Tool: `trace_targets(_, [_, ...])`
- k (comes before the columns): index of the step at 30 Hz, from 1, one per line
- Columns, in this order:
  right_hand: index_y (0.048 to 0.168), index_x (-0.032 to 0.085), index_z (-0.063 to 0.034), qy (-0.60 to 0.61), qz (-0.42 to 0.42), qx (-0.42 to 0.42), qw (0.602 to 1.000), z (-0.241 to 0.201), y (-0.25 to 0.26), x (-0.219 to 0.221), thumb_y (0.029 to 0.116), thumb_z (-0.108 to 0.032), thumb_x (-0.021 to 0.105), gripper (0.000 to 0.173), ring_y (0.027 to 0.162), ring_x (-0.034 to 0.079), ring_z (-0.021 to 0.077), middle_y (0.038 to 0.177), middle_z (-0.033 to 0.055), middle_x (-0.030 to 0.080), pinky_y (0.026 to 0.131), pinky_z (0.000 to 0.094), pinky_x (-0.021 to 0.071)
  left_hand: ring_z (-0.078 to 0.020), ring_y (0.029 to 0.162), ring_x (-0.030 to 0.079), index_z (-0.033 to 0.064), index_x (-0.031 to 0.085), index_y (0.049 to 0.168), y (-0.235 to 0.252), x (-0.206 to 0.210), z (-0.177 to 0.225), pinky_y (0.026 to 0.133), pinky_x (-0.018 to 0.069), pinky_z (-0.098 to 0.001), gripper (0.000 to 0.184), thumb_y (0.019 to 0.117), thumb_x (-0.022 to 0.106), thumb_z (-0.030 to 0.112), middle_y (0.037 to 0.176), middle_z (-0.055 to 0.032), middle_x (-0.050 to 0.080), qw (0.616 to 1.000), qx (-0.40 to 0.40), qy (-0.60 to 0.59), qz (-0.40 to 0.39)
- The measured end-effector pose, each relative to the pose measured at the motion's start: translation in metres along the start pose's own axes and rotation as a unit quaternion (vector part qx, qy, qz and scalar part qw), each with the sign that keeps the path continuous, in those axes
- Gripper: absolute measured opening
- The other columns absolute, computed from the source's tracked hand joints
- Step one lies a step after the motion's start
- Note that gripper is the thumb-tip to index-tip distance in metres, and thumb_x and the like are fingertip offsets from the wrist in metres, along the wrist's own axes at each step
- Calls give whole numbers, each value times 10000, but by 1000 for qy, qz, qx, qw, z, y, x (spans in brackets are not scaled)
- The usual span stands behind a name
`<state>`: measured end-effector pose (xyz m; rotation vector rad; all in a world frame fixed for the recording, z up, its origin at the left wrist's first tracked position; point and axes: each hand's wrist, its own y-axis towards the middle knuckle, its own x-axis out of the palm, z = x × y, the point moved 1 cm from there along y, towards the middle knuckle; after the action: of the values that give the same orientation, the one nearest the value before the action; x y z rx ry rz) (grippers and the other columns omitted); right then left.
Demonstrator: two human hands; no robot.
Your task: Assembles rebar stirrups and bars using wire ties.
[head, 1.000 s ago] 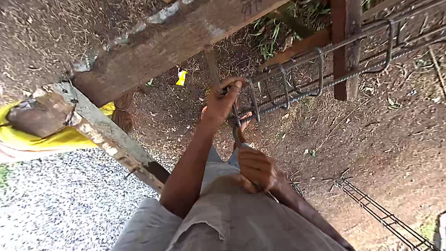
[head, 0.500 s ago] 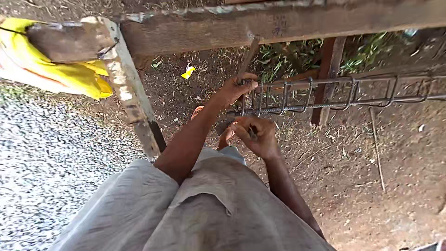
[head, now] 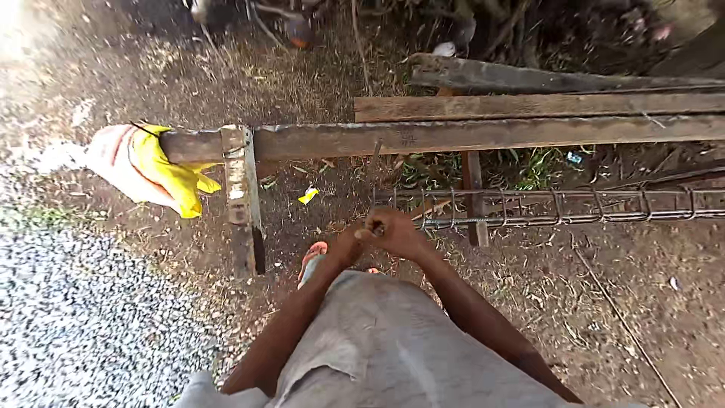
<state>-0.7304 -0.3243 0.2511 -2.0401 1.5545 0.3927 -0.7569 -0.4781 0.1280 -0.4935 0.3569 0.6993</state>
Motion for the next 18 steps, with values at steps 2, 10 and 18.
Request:
trace_targets(2, [1048,703,-11,10,-37,-16,999,4,-8,-7,922,-248,776,278,1016,660,245,1078,140,678,926,445,554,-432,1131,652,-66,566,1347,0,9,6,1011,490,-603,402,1008,590,148,1191,-295,666,999,-24,10,38])
trace_targets(10, [1272,628,-38,33,141,72,987,87,-129,-78,1043,-225,612,296,1062,692,224,1204,127,686,935,456,589,-382,895,717,-2,524,1398,0,13,5,858,566,-595,424,1046,600,221,1034,-237,716,998,-15,31,54])
trace_targets(18, [1230,629,21,185,298,249,903,167,-231,-43,1066,-207,550,291,971,705,266,1093,178,699,907,485,582,-448,937,699,42,594,1366,-12,26,14,828,546,-651,403,1075,540,316,1073,-268,700,984,-43,112,131])
